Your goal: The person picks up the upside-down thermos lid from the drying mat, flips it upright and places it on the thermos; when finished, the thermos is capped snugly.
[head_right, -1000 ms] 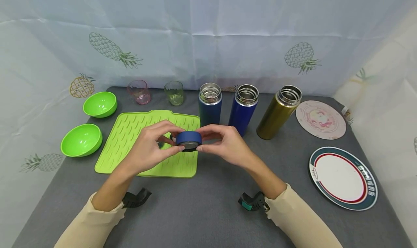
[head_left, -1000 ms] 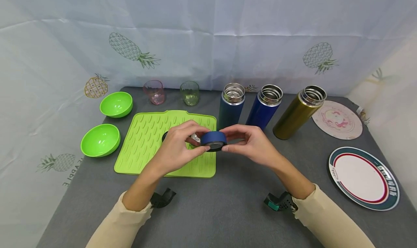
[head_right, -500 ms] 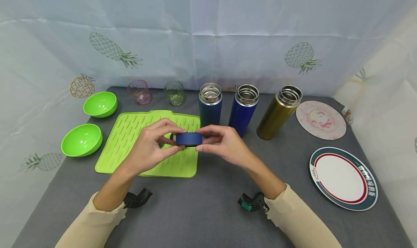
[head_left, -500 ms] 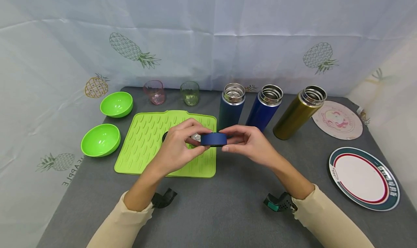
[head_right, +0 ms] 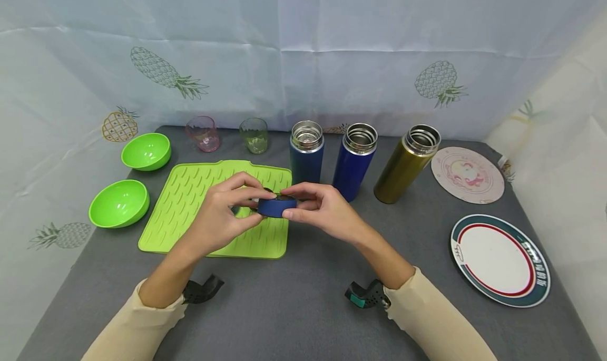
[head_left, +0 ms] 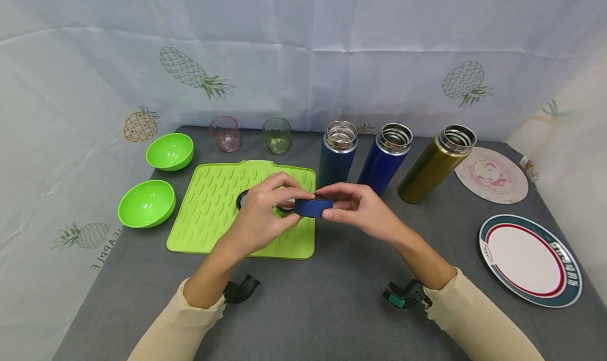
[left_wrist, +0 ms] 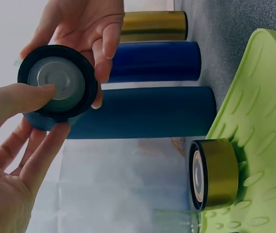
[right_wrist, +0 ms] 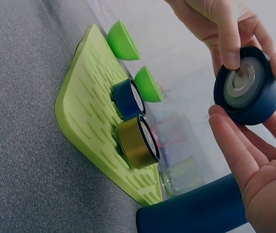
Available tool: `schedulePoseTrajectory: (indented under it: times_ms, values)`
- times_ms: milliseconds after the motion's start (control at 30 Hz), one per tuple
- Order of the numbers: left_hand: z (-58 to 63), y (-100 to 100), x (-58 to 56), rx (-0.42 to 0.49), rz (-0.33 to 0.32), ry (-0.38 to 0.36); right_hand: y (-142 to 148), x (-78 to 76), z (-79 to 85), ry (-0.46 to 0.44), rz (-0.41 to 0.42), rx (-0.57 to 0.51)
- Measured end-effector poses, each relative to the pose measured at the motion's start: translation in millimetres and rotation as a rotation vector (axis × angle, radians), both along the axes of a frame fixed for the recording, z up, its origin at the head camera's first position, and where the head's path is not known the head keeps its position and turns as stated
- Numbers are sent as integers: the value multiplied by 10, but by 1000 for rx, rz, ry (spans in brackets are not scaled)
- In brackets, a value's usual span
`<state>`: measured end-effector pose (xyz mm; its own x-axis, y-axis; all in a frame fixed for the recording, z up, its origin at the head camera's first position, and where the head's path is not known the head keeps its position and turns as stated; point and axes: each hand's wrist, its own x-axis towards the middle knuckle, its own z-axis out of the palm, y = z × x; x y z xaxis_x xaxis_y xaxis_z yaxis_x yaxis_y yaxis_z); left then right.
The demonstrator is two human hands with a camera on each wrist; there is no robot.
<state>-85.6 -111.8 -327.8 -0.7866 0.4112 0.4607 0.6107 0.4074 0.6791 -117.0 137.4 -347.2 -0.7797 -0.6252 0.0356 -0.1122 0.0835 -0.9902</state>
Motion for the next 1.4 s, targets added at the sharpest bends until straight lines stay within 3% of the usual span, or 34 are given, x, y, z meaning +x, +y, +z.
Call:
schedulePoseTrajectory:
  times_ms: [300,500,900,1233,1400]
  values:
    - [7,37,7,-16,14,-16,-15,9,-3,4,-19,-10]
    - [21,28,0,-9,53,-115,-6,12,5,25,-43,0]
    - [21,-35,-41,66,13,-354,17,32,34,31,-59,3]
    - [29,-38,-38,44,-38,-450,3,46,34,48,-62,2]
    - [21,-31,-42,49,-69,-438,5,47,27,61,-52,-10]
